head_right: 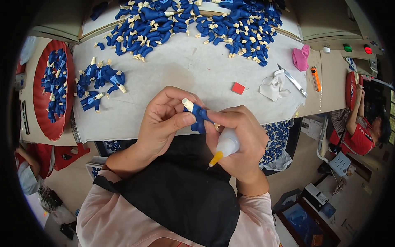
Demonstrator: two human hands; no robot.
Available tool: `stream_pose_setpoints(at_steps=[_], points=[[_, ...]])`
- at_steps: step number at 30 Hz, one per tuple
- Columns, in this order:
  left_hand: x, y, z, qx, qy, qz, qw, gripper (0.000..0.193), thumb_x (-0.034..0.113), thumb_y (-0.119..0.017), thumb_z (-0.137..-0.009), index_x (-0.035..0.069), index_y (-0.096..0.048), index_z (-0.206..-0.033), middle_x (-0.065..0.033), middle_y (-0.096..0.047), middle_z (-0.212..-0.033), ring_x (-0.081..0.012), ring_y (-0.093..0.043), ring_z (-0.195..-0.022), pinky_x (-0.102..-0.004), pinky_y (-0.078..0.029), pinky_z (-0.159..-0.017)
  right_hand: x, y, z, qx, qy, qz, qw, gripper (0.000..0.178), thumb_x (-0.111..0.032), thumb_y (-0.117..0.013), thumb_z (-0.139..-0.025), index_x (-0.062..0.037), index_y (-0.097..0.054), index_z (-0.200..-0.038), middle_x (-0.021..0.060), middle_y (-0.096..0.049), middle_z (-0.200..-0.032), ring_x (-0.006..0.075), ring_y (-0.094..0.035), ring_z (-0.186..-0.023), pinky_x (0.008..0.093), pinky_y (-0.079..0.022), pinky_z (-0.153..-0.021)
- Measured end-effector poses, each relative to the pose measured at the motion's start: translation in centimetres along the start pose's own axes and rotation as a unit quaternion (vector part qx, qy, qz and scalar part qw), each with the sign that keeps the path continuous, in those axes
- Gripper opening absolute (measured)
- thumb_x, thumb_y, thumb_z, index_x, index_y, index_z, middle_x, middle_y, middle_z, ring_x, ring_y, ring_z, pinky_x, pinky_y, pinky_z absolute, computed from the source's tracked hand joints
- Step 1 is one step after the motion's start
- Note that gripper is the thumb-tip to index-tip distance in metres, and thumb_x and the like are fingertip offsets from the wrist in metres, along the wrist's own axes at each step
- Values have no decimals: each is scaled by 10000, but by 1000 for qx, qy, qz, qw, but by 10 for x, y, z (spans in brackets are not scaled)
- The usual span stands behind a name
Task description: The person assembles small blue toy figures by applying adhesive from a bottle to components and joining them together.
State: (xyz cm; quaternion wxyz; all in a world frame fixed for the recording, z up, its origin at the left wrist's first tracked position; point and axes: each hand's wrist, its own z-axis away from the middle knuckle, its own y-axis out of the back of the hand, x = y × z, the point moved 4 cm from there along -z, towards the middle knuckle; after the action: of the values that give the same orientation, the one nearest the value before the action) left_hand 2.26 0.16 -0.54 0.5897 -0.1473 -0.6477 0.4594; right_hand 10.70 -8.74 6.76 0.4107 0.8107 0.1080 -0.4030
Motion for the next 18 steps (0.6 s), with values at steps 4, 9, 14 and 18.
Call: stream_pose_setpoints(at_steps=[4, 9, 14, 18], points=[[2, 0, 0, -6, -15, -11, 1000, 233, -19, -562, -768, 7, -473, -982, -57, -543, -936, -95, -515, -857, -215, -420, -737, -1, -2, 0, 0, 3, 7, 1000, 233, 74, -661, -573, 2, -578, -779, 105, -558, -650, 169, -543, -540, 221, -400, -455], [3, 0, 0, -6, -17, -21, 1000, 230, -23, -562, -768, 5, -476, -980, -55, -543, -932, -88, -515, -841, -210, -423, -724, -1, -3, -1, -2, 1, 10, 1000, 235, 78, -655, -571, 5, -577, -780, 110, -558, -652, 173, -544, -540, 223, -402, -458], [3, 1, 0, -10, -20, -31, 999, 234, -14, -570, -767, 3, -480, -982, -54, -542, -930, -85, -515, -841, -206, -426, -720, -2, -4, -1, -7, -7, 16, 1000, 234, 86, -645, -571, 12, -574, -781, 115, -556, -652, 179, -544, -542, 225, -405, -465], [4, 0, 0, -3, -29, -37, 999, 240, -25, -572, -762, -3, -483, -983, -57, -545, -926, -83, -520, -840, -201, -432, -716, -2, -4, 0, -11, -15, 21, 1000, 233, 92, -640, -571, 19, -571, -781, 119, -552, -652, 187, -544, -546, 229, -411, -473]])
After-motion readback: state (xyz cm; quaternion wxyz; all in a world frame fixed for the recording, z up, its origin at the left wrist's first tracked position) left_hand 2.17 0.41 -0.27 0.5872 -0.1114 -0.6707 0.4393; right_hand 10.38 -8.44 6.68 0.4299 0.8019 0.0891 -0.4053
